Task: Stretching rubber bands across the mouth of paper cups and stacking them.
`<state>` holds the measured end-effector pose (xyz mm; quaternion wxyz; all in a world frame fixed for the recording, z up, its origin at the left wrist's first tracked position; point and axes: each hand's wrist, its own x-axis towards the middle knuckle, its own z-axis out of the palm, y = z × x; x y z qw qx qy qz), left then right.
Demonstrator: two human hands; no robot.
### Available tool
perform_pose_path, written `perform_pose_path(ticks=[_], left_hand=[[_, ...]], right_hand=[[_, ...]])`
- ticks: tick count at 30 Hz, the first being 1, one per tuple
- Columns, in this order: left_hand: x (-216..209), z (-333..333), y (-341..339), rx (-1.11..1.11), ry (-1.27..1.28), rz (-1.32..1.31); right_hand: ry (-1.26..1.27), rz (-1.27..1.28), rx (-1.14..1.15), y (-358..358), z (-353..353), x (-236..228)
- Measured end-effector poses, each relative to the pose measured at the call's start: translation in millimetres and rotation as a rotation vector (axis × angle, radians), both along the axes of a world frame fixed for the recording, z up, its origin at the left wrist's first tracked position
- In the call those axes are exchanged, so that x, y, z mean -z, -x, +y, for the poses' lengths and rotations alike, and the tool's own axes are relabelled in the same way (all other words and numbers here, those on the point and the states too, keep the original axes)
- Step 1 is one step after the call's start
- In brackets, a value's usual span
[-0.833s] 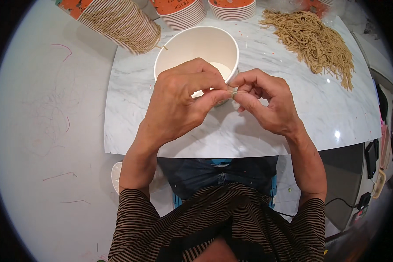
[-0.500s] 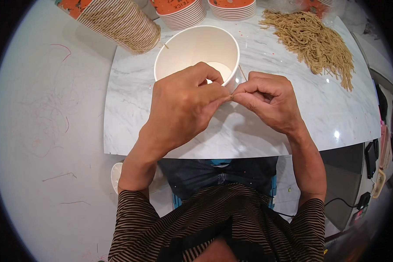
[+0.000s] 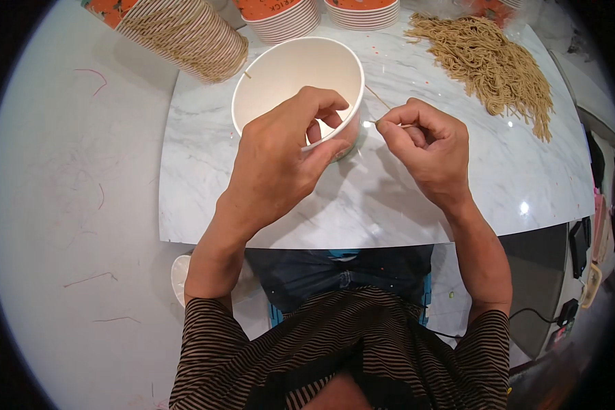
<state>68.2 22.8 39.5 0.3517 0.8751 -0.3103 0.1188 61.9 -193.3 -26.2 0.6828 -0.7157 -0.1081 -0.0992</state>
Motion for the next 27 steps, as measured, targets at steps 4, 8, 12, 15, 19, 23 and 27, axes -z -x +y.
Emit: perform_pose_path(ticks=[4, 8, 12, 15, 19, 23, 27], left_hand=[[-1.3, 0.3, 0.7, -0.012, 0.005, 0.028], [-3.0, -0.5, 2.2, -0.033, 0.011, 0.074], [-4.4, -0.5, 3.7, -0.032, 0.018, 0.089], [-5.4, -0.7, 5.2, -0.04, 0.016, 0.116], [-1.8, -0.6, 2.7, -0.029, 0.024, 0.105], [-2.5, -0.2, 2.1, -0.004, 0.026, 0.105], [-2.2, 0.1, 1.6, 0.008, 0.021, 0.101]], right_hand=[[0.137, -0.217, 0.114, -1.4, 7.3, 6.7], [0.242, -0.389, 0.204, -3.2, 10.4, 7.9], [0.265, -0.449, 0.229, -4.2, 12.0, 10.5], [0.266, -0.498, 0.227, -4.3, 13.9, 10.9], [0.301, -0.529, 0.265, -5.7, 12.8, 11.1], [0.31, -0.556, 0.256, -6.7, 13.7, 9.7], [0.305, -0.574, 0.252, -7.2, 15.0, 10.6]])
